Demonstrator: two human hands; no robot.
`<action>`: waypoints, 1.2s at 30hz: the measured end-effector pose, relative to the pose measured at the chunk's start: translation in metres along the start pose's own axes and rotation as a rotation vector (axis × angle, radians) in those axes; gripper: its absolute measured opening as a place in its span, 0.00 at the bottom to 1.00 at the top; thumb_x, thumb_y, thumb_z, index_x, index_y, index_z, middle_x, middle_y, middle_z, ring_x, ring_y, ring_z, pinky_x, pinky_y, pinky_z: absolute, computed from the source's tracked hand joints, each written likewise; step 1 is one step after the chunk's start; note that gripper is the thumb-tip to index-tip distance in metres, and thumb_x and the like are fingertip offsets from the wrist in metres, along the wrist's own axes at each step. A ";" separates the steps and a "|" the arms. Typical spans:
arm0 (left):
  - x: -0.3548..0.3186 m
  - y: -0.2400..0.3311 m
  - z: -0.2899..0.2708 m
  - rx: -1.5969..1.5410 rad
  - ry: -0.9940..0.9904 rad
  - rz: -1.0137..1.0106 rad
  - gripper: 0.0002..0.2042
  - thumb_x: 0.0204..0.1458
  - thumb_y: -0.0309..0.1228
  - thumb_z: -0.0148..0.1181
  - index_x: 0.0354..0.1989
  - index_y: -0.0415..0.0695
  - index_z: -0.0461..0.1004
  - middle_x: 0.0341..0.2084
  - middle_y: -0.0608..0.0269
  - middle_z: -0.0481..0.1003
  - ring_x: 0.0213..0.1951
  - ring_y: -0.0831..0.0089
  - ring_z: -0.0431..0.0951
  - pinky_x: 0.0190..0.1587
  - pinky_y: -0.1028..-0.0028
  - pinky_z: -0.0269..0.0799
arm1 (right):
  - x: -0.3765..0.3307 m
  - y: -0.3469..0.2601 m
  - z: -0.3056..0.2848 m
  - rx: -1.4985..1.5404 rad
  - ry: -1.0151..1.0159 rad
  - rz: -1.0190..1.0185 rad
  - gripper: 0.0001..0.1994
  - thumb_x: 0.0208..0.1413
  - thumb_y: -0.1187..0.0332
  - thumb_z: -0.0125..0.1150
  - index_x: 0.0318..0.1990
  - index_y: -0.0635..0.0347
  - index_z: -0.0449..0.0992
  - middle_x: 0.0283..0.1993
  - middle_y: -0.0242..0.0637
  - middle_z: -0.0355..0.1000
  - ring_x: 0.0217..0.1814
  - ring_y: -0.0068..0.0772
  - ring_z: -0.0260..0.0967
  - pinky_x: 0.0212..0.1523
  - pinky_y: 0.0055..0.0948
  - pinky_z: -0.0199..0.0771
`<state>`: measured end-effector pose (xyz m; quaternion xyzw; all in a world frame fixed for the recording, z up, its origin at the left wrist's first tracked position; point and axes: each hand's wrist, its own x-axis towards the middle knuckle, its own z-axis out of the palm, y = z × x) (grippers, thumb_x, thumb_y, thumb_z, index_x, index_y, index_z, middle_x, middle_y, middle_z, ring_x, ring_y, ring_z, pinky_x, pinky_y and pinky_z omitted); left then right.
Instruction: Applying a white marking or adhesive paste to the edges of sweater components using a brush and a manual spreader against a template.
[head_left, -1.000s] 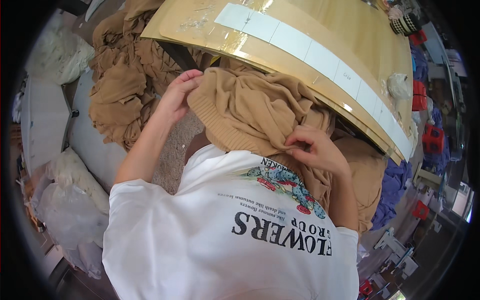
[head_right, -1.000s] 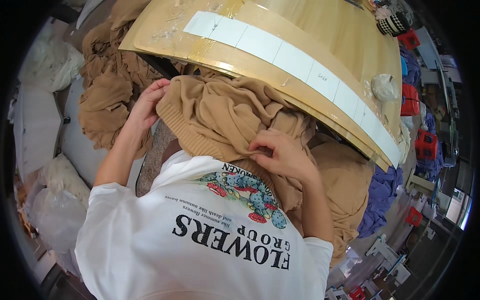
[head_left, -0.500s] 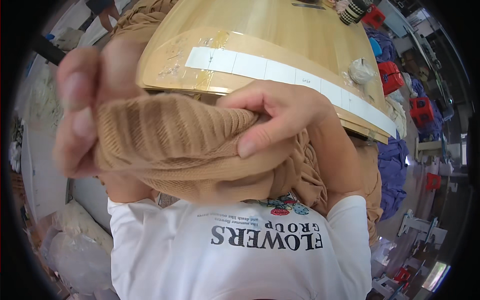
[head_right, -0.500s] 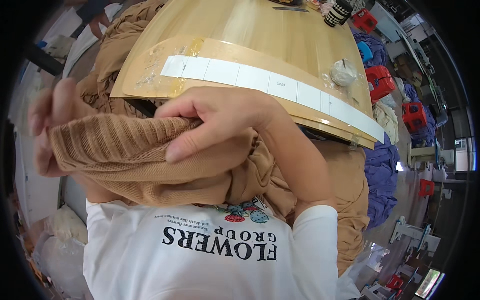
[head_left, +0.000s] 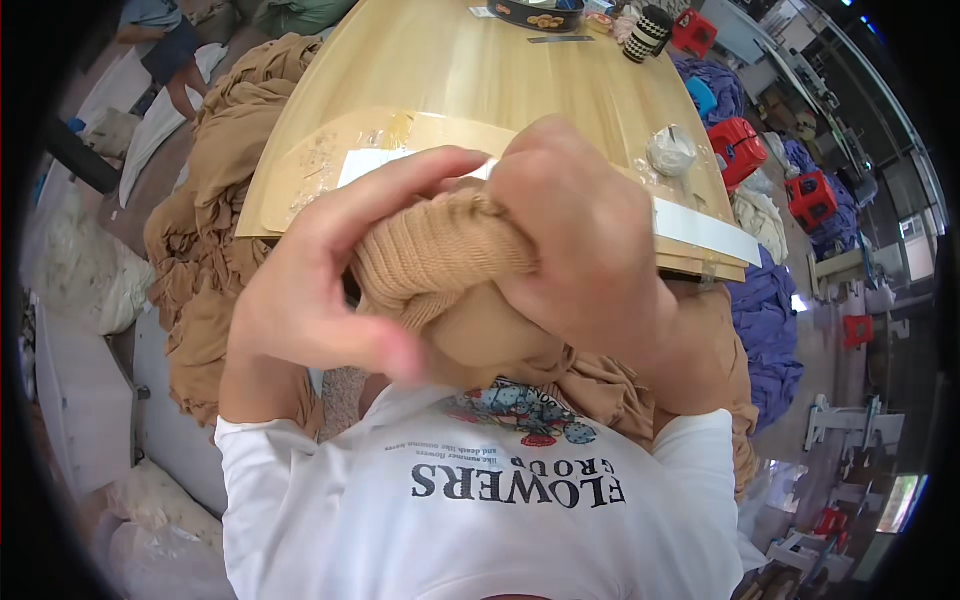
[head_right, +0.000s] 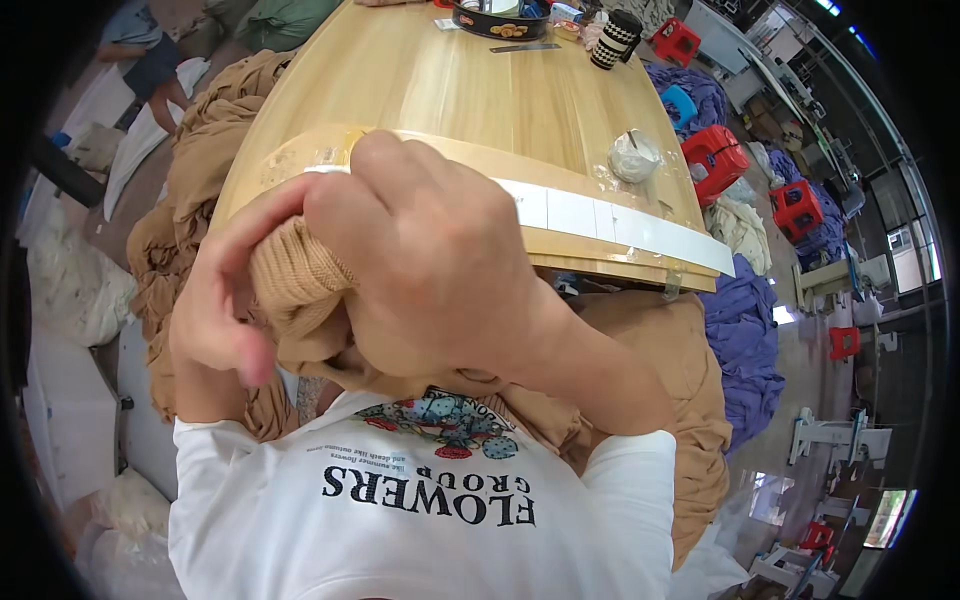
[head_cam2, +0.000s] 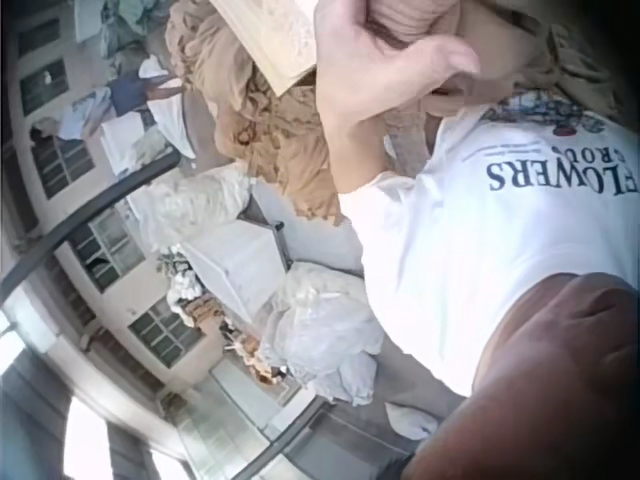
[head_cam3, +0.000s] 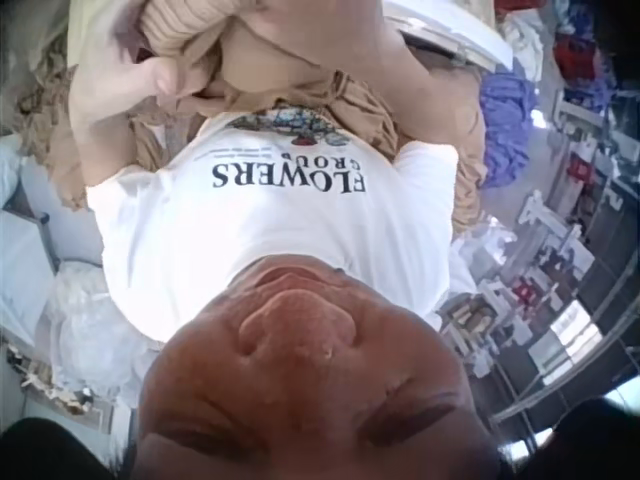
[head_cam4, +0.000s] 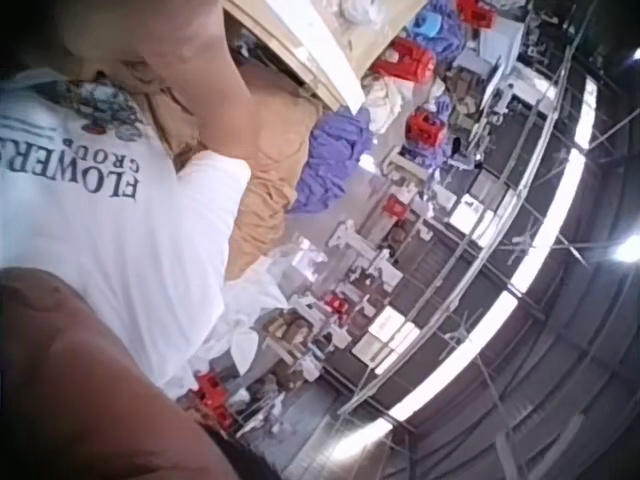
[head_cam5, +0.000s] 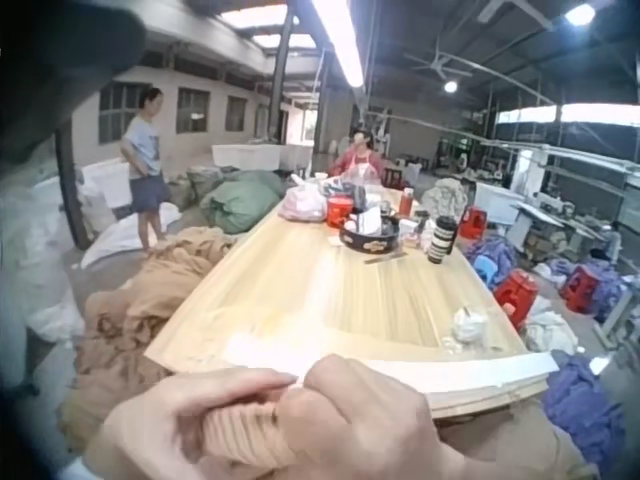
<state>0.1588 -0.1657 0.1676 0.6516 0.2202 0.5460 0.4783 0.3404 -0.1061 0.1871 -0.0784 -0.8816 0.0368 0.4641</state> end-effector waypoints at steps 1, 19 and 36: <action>0.007 0.006 0.004 0.334 0.018 -0.062 0.26 0.43 0.37 0.65 0.47 0.34 0.67 0.37 0.56 0.72 0.38 0.73 0.72 0.41 0.75 0.66 | -0.006 0.002 0.009 -0.039 0.017 0.080 0.16 0.29 0.77 0.63 0.30 0.62 0.65 0.27 0.41 0.63 0.26 0.40 0.64 0.24 0.30 0.64; 0.028 -0.003 -0.001 0.648 0.309 0.203 0.06 0.51 0.24 0.54 0.32 0.34 0.73 0.19 0.67 0.73 0.20 0.81 0.69 0.25 0.81 0.65 | -0.046 0.036 0.047 1.155 -0.302 0.766 0.07 0.53 0.70 0.56 0.29 0.62 0.65 0.21 0.23 0.63 0.23 0.13 0.57 0.21 0.20 0.58; -0.069 -0.080 -0.108 0.019 0.947 -0.560 0.09 0.55 0.31 0.52 0.37 0.40 0.74 0.29 0.67 0.76 0.30 0.82 0.74 0.35 0.81 0.70 | -0.161 0.068 -0.142 0.084 -0.600 1.408 0.06 0.39 0.79 0.60 0.27 0.64 0.70 0.24 0.26 0.65 0.28 0.15 0.60 0.27 0.17 0.59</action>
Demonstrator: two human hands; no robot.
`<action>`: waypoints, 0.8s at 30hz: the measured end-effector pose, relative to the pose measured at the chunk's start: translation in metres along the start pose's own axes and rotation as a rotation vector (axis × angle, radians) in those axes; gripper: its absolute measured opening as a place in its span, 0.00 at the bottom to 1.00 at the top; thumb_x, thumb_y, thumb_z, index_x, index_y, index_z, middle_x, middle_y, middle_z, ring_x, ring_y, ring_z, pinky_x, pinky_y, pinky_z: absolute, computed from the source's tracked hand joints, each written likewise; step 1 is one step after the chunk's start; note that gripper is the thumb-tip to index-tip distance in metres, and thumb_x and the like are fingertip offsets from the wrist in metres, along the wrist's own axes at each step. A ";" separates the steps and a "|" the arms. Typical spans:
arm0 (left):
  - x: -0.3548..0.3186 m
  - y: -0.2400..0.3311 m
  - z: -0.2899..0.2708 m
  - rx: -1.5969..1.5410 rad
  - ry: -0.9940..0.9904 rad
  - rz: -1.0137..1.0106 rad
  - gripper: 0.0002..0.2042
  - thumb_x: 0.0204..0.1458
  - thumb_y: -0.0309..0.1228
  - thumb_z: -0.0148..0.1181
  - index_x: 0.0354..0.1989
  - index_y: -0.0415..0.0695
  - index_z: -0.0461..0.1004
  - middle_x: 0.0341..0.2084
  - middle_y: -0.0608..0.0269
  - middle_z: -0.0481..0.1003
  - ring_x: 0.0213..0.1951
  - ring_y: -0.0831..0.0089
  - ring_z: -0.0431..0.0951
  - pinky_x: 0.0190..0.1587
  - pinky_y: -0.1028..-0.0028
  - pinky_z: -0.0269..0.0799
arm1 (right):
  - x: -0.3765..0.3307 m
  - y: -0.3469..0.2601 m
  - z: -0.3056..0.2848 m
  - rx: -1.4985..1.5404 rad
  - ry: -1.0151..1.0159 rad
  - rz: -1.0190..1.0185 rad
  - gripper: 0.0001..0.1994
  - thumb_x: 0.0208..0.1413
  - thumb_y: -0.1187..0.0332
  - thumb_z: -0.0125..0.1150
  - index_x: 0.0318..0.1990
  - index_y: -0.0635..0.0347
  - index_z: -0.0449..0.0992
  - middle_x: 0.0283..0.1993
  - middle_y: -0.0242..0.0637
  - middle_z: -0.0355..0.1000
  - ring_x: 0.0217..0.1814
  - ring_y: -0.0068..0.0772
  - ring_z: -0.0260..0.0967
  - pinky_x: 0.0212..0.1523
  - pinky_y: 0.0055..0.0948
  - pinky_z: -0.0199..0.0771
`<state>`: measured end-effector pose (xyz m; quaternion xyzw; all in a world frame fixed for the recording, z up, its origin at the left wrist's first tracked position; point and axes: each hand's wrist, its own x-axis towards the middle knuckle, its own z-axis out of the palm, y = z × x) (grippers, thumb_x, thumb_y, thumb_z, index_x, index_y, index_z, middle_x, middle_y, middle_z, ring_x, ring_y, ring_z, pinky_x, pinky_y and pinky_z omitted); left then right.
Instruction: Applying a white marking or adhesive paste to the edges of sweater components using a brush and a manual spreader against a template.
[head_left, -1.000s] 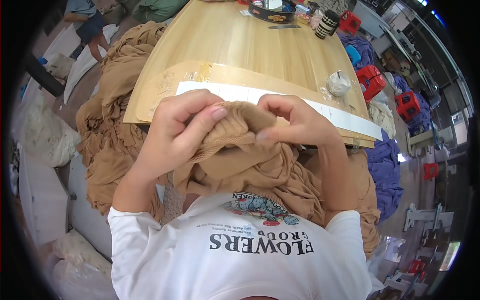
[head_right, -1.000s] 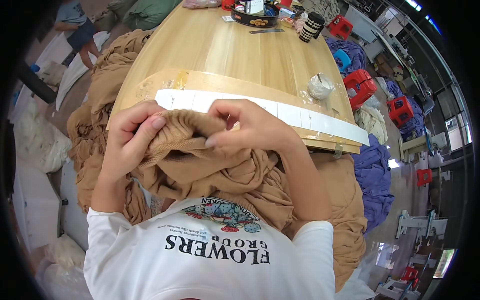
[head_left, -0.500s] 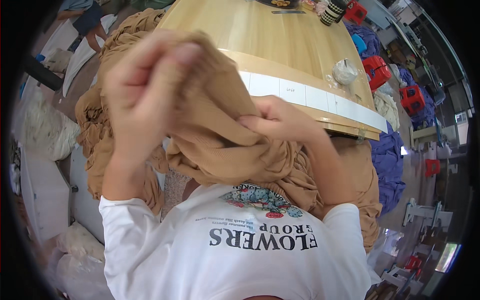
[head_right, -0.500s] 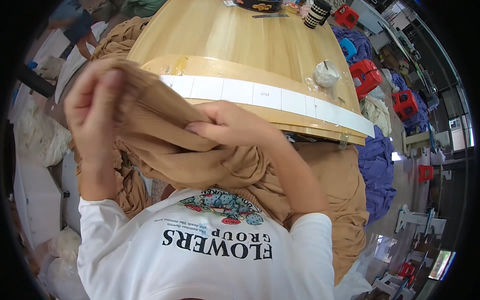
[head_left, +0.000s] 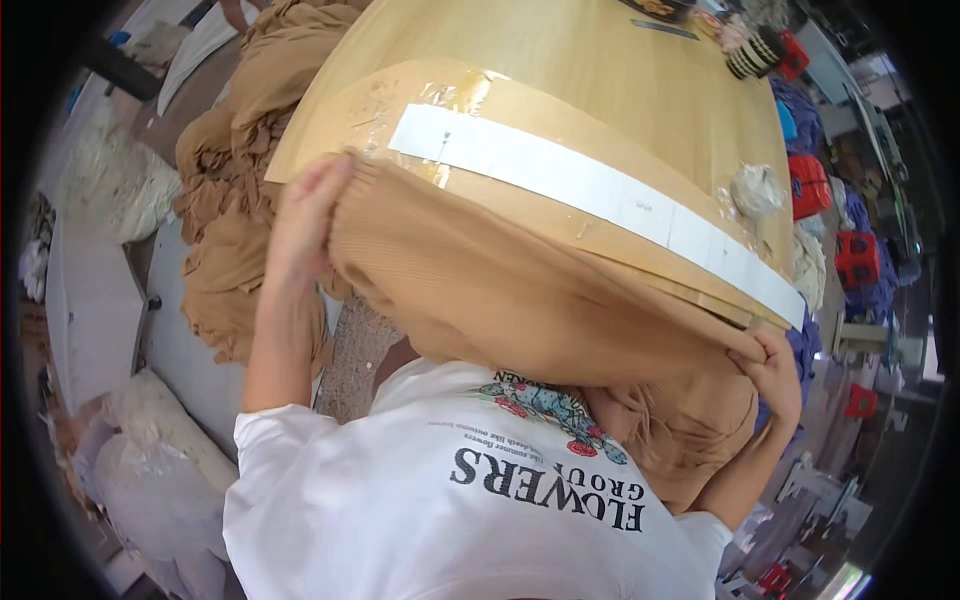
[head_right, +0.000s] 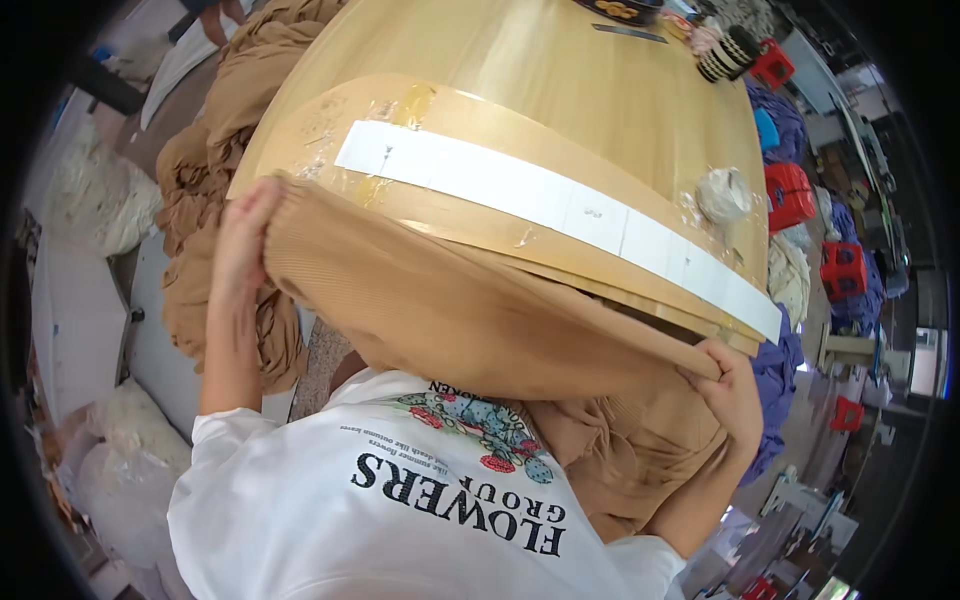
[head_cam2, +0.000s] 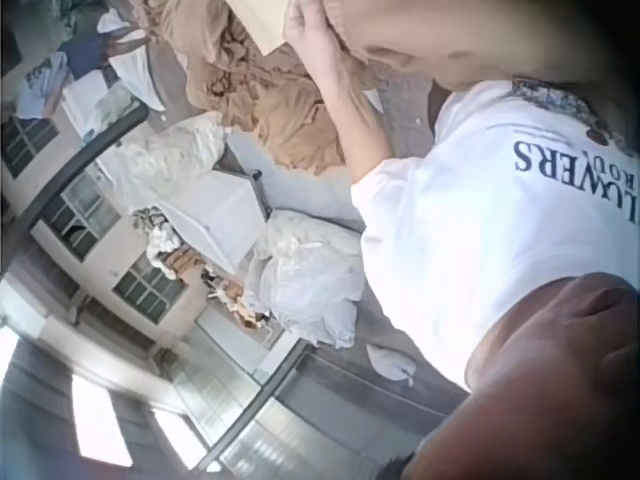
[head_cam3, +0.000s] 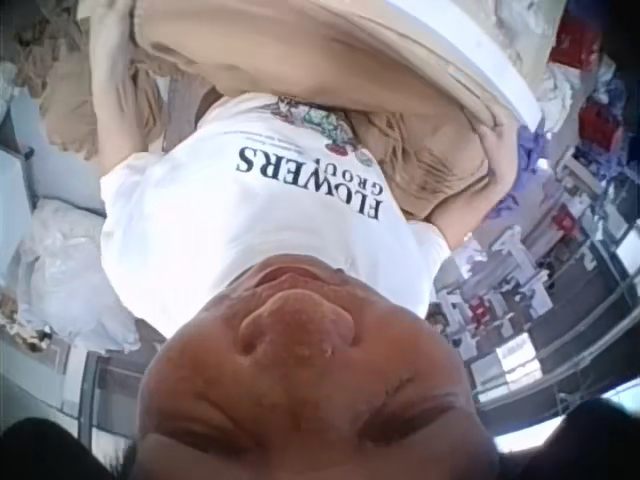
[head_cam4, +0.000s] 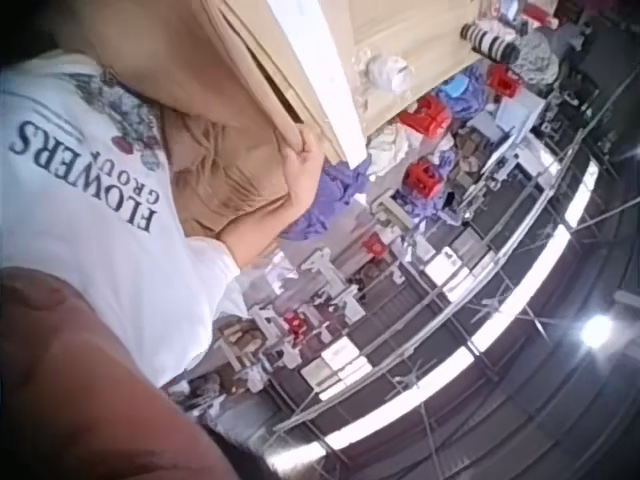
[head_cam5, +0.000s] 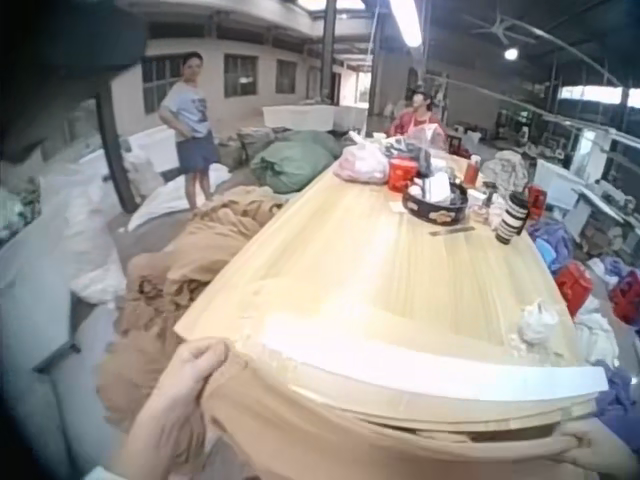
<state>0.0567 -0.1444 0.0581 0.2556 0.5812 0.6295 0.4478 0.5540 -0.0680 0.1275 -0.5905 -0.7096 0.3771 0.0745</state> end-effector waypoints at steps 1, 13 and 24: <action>0.004 -0.010 0.009 0.002 -0.039 -0.114 0.09 0.54 0.31 0.54 0.37 0.40 0.73 0.28 0.66 0.75 0.30 0.81 0.74 0.35 0.80 0.70 | 0.006 0.019 0.002 0.152 -0.029 0.069 0.07 0.42 0.78 0.59 0.30 0.62 0.70 0.28 0.24 0.66 0.29 0.16 0.61 0.31 0.16 0.61; 0.096 -0.037 0.042 0.318 -0.149 0.042 0.07 0.53 0.30 0.55 0.33 0.38 0.72 0.25 0.71 0.73 0.28 0.86 0.70 0.32 0.85 0.65 | 0.149 0.092 0.035 0.924 0.431 0.058 0.15 0.58 0.65 0.52 0.48 0.65 0.68 0.46 0.35 0.70 0.46 0.27 0.68 0.46 0.26 0.68; 0.119 -0.063 0.041 0.740 -0.053 0.154 0.09 0.48 0.29 0.55 0.32 0.36 0.73 0.19 0.57 0.73 0.23 0.73 0.72 0.29 0.75 0.67 | 0.173 0.093 0.058 0.248 0.557 0.028 0.09 0.56 0.69 0.54 0.33 0.67 0.73 0.30 0.31 0.72 0.31 0.16 0.63 0.33 0.17 0.64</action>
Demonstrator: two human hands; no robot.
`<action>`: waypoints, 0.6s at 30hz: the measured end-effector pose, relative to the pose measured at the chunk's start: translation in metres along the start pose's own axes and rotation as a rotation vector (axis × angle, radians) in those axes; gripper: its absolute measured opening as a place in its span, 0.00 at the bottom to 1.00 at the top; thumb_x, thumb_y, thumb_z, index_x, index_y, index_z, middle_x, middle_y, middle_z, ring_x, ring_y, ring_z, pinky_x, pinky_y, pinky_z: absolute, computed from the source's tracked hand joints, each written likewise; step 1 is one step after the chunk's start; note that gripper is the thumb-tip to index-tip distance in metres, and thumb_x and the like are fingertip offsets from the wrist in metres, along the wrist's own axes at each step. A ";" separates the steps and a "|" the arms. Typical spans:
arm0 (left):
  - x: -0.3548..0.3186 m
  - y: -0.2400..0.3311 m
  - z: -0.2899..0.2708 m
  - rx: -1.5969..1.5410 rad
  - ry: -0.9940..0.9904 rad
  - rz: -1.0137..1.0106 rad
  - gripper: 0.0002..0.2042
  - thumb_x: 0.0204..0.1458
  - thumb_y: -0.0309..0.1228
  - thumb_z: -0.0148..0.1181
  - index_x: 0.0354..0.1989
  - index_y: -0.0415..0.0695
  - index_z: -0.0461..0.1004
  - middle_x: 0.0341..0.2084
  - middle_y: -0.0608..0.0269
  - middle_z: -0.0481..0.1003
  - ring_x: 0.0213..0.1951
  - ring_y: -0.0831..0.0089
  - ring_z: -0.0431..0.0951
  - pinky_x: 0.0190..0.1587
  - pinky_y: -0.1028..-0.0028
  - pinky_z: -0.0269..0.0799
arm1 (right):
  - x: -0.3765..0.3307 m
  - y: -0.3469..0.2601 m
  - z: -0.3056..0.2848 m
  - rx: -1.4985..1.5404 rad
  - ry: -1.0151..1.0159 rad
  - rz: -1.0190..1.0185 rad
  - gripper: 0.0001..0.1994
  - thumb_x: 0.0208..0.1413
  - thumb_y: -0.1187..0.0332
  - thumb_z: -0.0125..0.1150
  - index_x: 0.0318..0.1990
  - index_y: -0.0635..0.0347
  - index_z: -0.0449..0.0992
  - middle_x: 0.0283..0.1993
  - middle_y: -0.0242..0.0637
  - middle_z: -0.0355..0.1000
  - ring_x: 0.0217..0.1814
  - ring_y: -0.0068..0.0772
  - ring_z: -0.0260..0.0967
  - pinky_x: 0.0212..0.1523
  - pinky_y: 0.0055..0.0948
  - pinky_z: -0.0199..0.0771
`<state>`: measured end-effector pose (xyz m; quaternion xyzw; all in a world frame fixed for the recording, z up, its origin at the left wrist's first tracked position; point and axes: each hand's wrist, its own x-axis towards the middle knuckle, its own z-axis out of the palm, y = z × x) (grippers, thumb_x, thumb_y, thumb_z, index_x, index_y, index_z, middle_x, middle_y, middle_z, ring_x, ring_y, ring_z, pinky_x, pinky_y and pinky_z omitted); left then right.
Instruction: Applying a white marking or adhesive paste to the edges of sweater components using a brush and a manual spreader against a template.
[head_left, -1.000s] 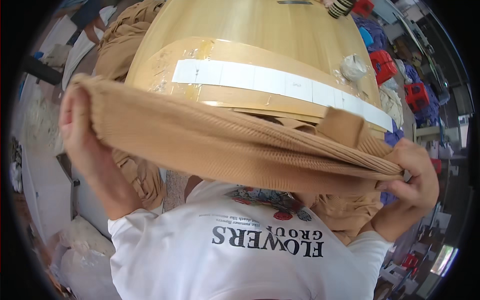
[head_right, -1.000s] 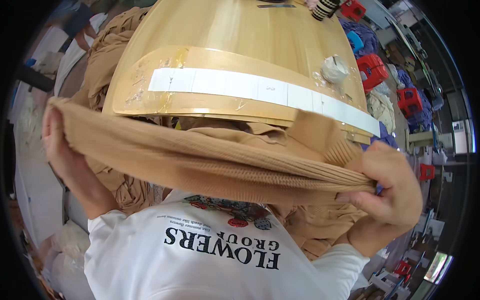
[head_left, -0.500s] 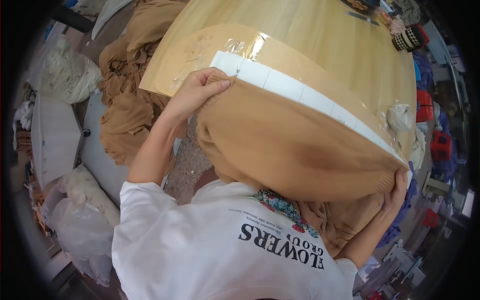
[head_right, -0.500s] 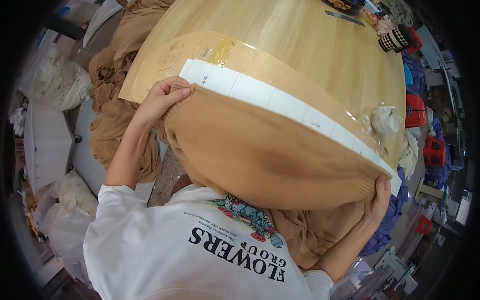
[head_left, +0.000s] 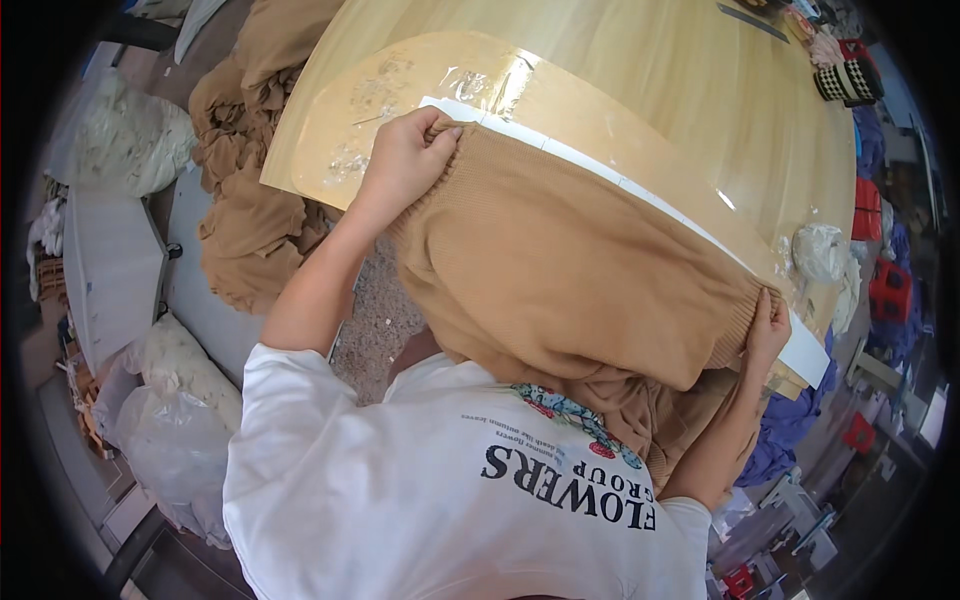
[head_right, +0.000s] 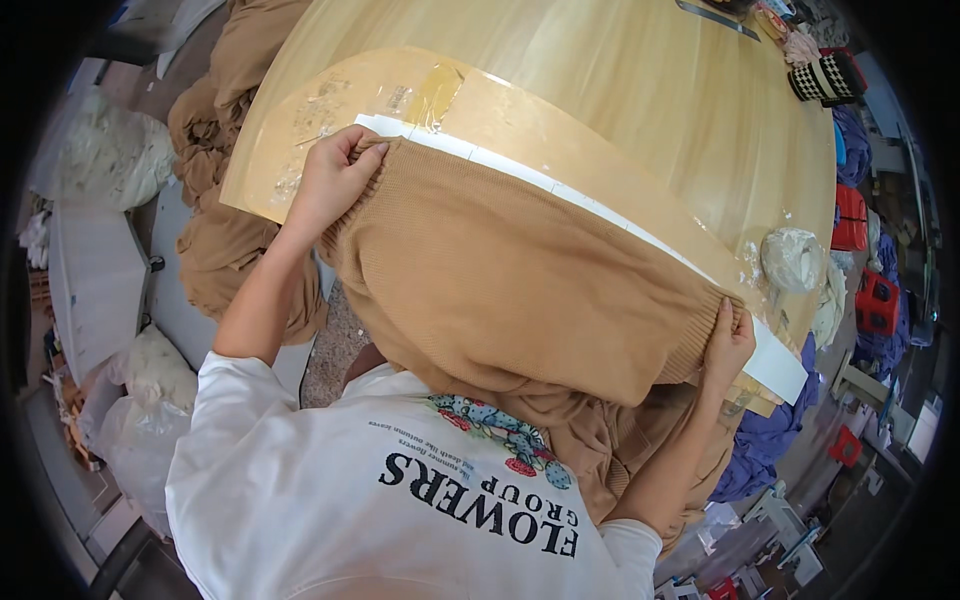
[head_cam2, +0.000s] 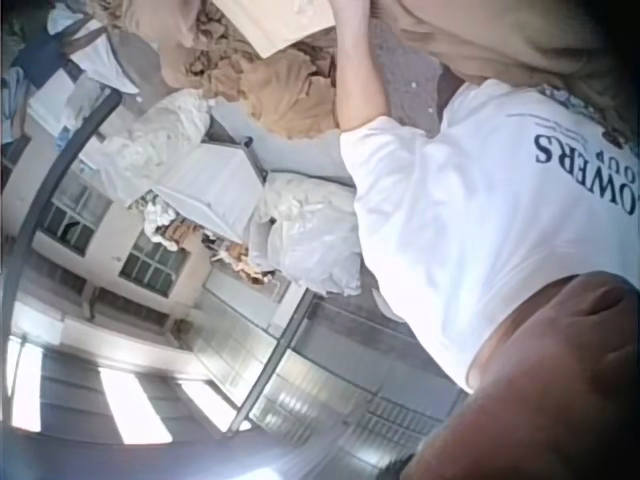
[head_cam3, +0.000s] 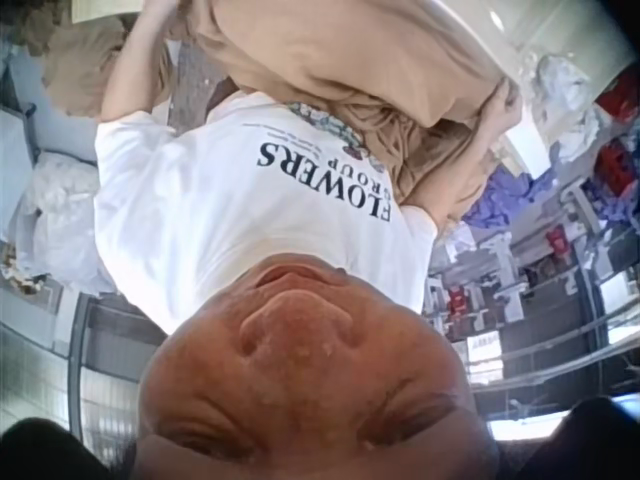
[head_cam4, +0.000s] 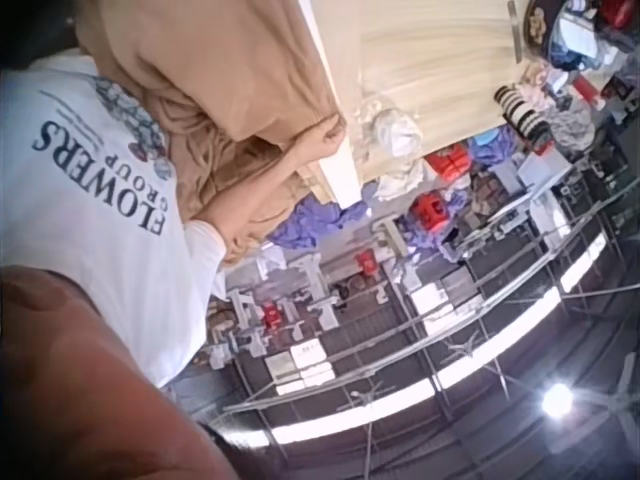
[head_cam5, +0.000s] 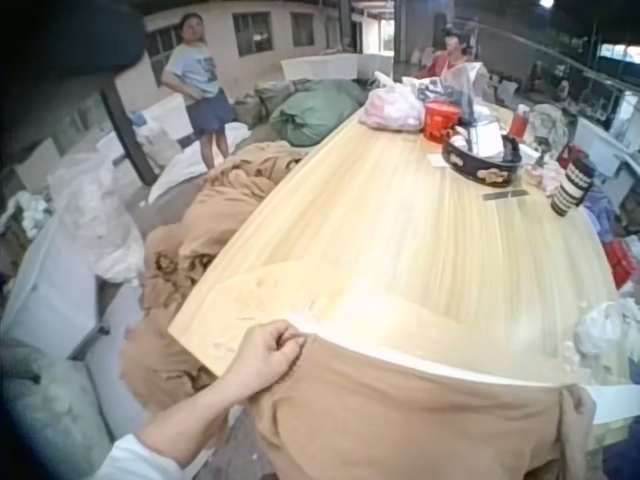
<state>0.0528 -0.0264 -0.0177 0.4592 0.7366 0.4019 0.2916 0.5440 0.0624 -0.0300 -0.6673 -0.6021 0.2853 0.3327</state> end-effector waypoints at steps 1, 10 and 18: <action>0.001 0.001 0.004 0.047 0.023 0.046 0.09 0.48 0.30 0.54 0.31 0.36 0.72 0.19 0.52 0.73 0.23 0.67 0.73 0.29 0.72 0.68 | -0.001 0.000 -0.002 -0.002 0.009 0.002 0.09 0.56 0.69 0.54 0.33 0.67 0.73 0.30 0.31 0.72 0.31 0.16 0.63 0.33 0.17 0.64; -0.005 0.022 0.000 0.402 0.268 0.368 0.07 0.50 0.26 0.53 0.36 0.38 0.70 0.27 0.57 0.71 0.27 0.72 0.70 0.30 0.74 0.67 | 0.001 -0.005 -0.007 -0.142 -0.054 -0.050 0.11 0.46 0.65 0.61 0.25 0.66 0.71 0.18 0.37 0.68 0.21 0.26 0.64 0.25 0.25 0.65; -0.085 0.173 0.256 0.267 -0.518 1.025 0.18 0.44 0.29 0.57 0.45 0.37 0.68 0.41 0.53 0.68 0.44 0.58 0.67 0.47 0.63 0.63 | -0.007 0.012 -0.017 -0.049 0.112 0.121 0.08 0.41 0.69 0.61 0.26 0.63 0.72 0.20 0.36 0.70 0.22 0.29 0.68 0.26 0.27 0.68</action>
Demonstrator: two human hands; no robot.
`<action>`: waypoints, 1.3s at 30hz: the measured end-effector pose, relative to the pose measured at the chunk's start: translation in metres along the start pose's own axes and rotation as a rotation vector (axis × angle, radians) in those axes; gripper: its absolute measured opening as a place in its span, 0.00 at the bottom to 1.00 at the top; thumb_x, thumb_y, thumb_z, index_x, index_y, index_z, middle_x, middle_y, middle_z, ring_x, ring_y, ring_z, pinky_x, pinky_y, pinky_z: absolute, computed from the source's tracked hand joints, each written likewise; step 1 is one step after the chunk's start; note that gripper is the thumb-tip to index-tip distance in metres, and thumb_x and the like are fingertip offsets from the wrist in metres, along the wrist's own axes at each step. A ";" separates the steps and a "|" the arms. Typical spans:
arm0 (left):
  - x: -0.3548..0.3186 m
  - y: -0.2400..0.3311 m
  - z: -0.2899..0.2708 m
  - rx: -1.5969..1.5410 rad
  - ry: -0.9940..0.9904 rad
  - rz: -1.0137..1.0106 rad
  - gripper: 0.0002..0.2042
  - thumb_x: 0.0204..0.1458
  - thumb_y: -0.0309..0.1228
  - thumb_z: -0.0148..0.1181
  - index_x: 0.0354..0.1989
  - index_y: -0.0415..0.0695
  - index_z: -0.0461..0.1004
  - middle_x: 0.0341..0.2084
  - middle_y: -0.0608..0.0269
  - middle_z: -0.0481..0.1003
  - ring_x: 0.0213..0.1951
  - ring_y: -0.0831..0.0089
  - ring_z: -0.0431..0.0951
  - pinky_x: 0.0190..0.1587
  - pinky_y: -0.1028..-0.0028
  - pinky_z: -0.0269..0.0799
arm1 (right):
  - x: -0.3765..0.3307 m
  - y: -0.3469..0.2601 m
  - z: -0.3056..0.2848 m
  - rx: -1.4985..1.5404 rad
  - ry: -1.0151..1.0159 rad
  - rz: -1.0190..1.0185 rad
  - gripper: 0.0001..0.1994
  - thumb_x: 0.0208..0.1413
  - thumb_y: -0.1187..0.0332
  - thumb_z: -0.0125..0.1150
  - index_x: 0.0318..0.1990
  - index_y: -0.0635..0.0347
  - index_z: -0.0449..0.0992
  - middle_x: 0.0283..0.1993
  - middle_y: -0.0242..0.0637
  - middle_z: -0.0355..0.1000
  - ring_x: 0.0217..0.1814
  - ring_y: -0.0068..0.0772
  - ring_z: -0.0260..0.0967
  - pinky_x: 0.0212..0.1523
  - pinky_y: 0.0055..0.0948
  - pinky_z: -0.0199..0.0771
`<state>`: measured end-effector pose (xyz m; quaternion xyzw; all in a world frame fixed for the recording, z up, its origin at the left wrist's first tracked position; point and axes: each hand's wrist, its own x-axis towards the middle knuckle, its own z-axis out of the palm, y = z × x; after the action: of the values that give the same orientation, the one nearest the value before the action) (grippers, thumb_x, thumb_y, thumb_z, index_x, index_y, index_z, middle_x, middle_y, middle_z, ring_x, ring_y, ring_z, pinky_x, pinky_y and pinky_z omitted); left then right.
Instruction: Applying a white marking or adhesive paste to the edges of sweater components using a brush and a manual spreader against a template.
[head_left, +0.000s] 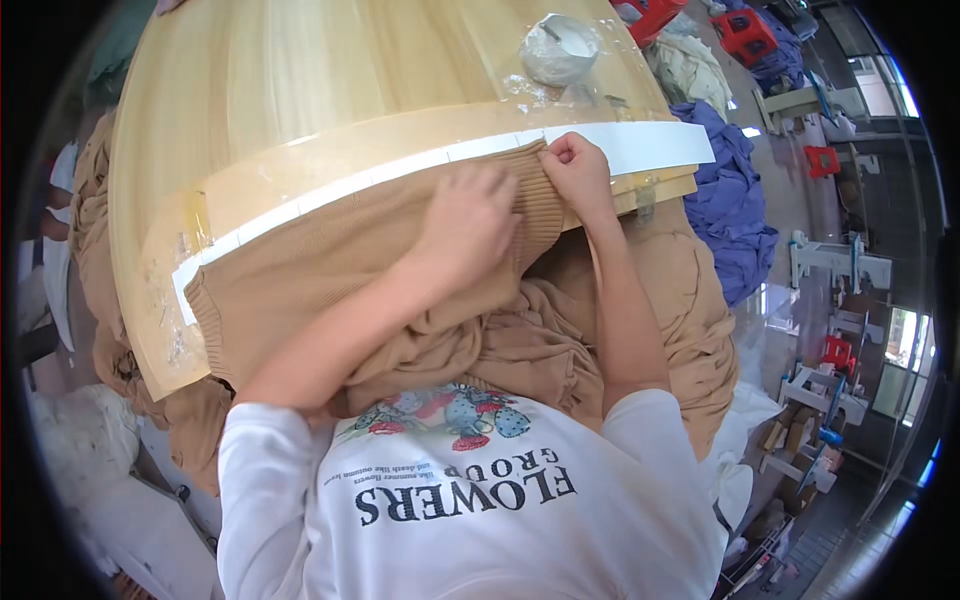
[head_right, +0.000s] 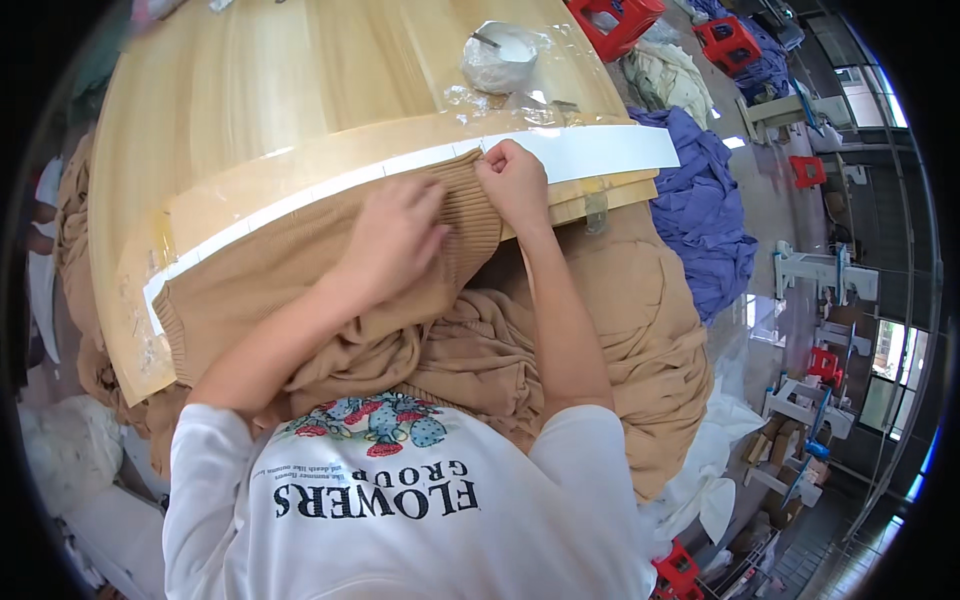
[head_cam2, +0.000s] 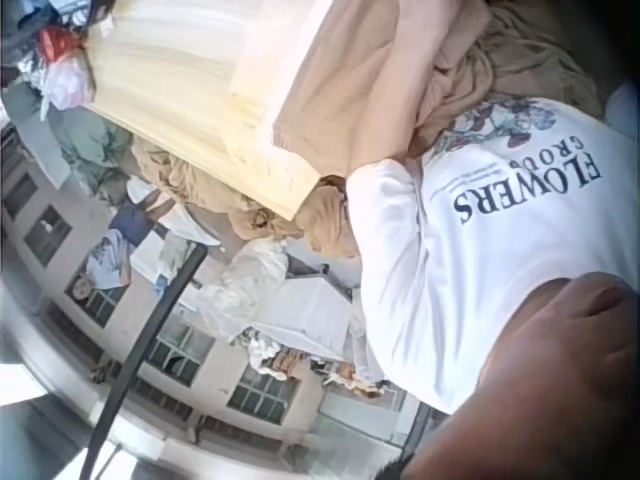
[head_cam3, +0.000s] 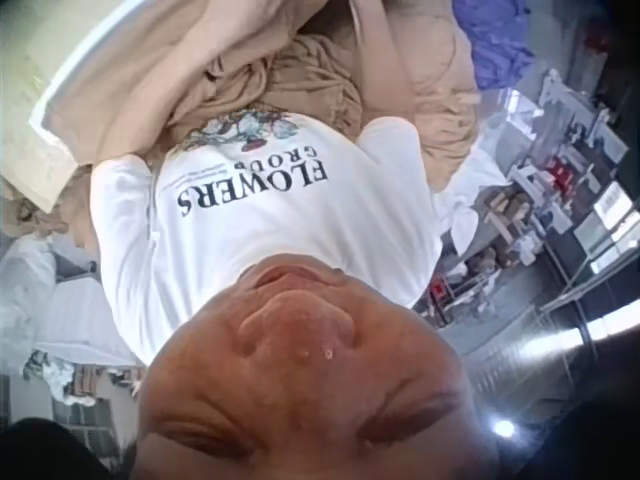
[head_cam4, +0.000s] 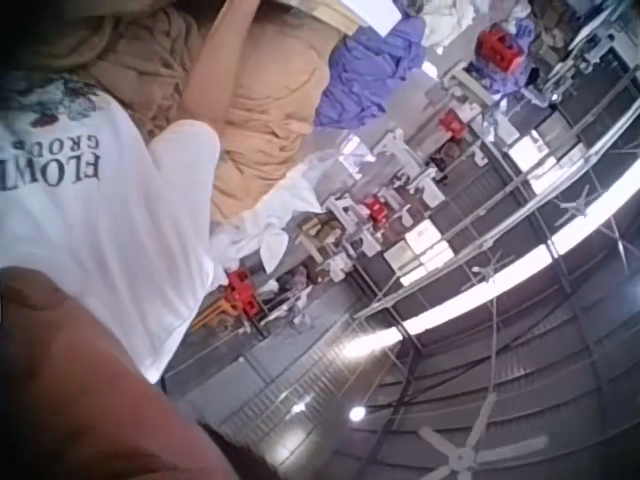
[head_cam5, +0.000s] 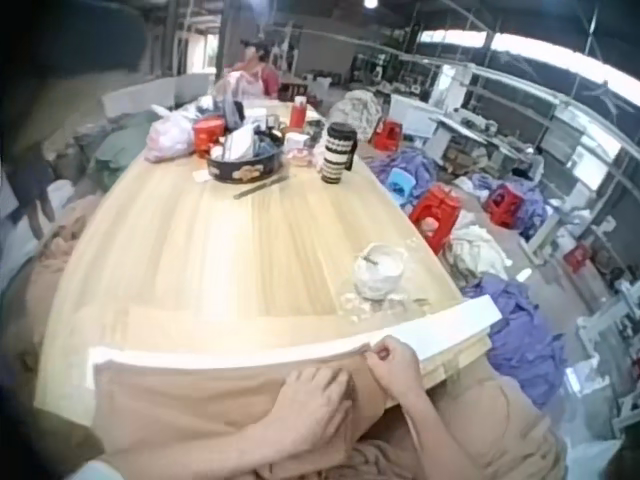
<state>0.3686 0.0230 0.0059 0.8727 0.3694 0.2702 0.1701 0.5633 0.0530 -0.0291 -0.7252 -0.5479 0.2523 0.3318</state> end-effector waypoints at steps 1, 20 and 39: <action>0.008 0.002 0.023 0.092 -0.026 0.044 0.20 0.43 0.30 0.58 0.46 0.36 0.68 0.45 0.54 0.67 0.46 0.60 0.66 0.48 0.64 0.60 | 0.001 0.002 0.001 0.011 0.005 0.001 0.08 0.41 0.69 0.61 0.26 0.63 0.72 0.20 0.36 0.70 0.22 0.29 0.68 0.26 0.27 0.68; 0.026 0.010 0.041 0.254 -0.118 0.090 0.26 0.42 0.34 0.55 0.52 0.35 0.64 0.56 0.53 0.61 0.49 0.62 0.63 0.50 0.63 0.57 | -0.008 -0.004 0.001 0.038 0.167 -0.041 0.09 0.40 0.72 0.58 0.29 0.62 0.67 0.20 0.36 0.67 0.22 0.30 0.65 0.27 0.29 0.67; 0.014 0.030 0.055 0.360 -0.143 -0.090 0.33 0.49 0.51 0.47 0.57 0.37 0.58 0.60 0.54 0.52 0.63 0.56 0.47 0.54 0.33 0.39 | 0.110 -0.072 -0.019 -0.567 0.371 -0.794 0.07 0.45 0.69 0.55 0.34 0.58 0.72 0.34 0.39 0.71 0.36 0.43 0.68 0.39 0.43 0.63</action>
<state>0.4262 0.0079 -0.0179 0.8886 0.4374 0.1291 0.0491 0.5621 0.1679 0.0381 -0.5556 -0.7594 -0.1838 0.2842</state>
